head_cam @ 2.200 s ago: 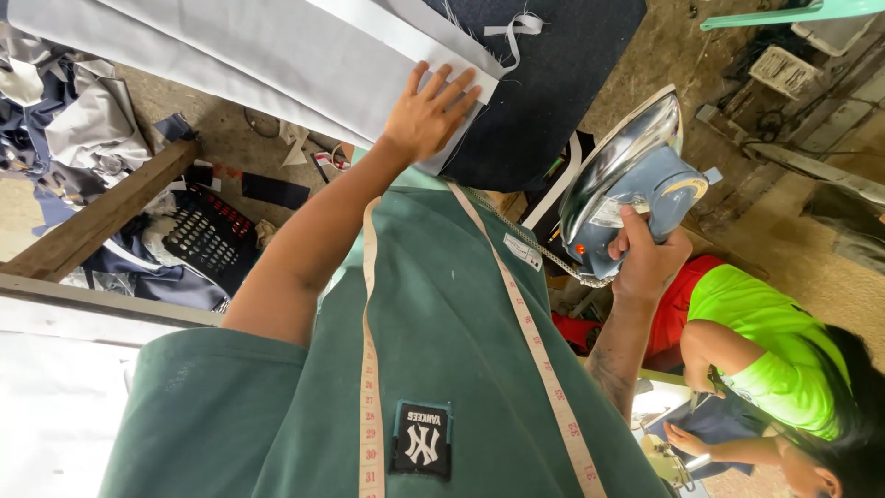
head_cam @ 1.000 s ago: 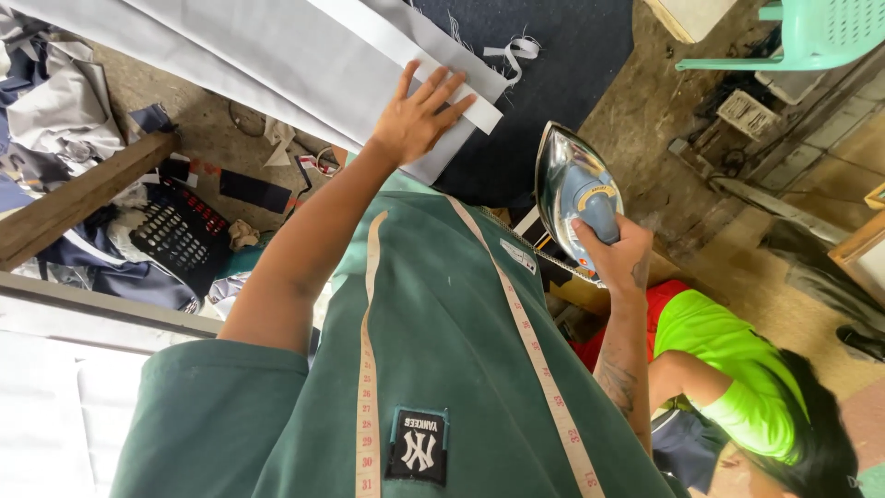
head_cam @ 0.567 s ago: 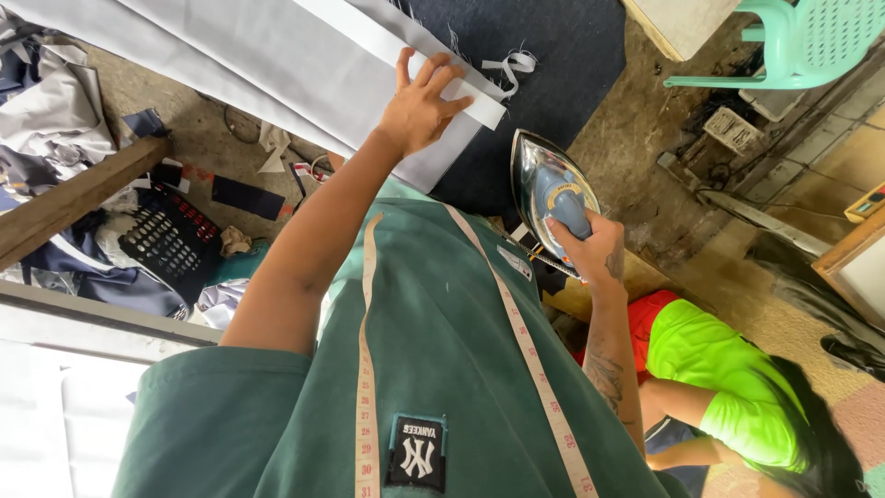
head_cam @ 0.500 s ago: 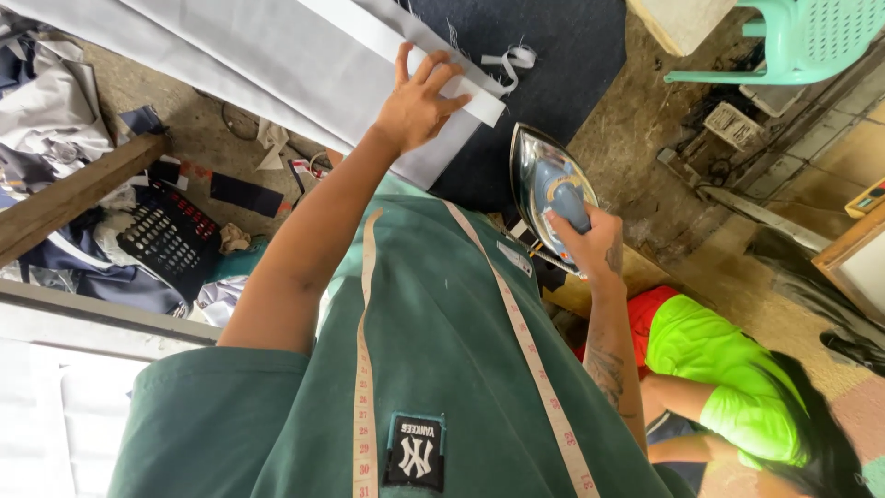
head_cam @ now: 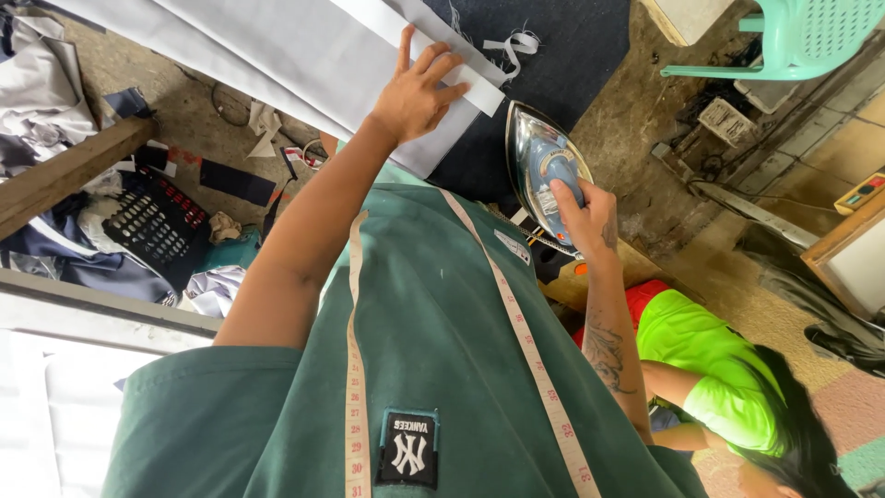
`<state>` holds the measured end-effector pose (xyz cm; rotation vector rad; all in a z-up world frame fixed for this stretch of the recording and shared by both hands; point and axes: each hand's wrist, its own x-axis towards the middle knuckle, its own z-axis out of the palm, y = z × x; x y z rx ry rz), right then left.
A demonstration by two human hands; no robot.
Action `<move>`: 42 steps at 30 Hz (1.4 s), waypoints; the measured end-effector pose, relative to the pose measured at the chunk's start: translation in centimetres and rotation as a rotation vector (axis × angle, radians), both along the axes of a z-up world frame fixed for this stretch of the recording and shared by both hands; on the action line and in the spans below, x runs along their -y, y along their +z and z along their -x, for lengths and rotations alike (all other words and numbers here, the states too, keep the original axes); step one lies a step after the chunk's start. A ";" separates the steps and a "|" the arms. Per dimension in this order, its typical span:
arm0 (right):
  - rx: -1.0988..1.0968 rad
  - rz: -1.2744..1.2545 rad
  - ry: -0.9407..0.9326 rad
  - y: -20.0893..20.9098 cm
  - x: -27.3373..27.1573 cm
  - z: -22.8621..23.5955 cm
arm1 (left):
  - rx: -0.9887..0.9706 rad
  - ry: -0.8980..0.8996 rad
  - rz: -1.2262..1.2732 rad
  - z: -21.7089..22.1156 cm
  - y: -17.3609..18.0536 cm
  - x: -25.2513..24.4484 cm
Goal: The person cuts a strip of white fabric using shears, then moves to an ironing board. They place the white strip onto a larger piece of gray fabric and use an iron to press the seam flat.
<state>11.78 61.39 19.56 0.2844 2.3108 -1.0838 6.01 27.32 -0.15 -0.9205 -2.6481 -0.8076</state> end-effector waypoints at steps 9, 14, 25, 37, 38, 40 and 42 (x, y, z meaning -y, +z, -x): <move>0.028 0.053 -0.087 -0.9 -0.7 -1.0 | -0.033 0.007 0.060 0.0 -1.0 0.4; 0.000 0.045 -0.054 -1.6 -1.3 -1.3 | -0.015 0.020 0.037 0.0 -1.1 0.4; 0.031 0.090 -0.048 -2.9 0.6 0.9 | -0.026 0.032 -0.007 0.1 -0.7 0.6; -0.013 0.203 0.023 -7.2 1.7 3.0 | -0.007 0.021 -0.023 -0.1 -2.2 0.7; -0.013 0.203 0.031 -7.6 1.5 3.1 | -0.007 0.029 -0.024 -0.1 -2.0 0.6; -0.041 0.249 0.050 -8.3 1.3 3.3 | -0.004 0.035 -0.052 -0.1 -1.6 0.6; -0.015 0.217 0.057 -7.8 1.8 3.8 | -0.007 0.042 -0.063 -0.1 -1.7 0.6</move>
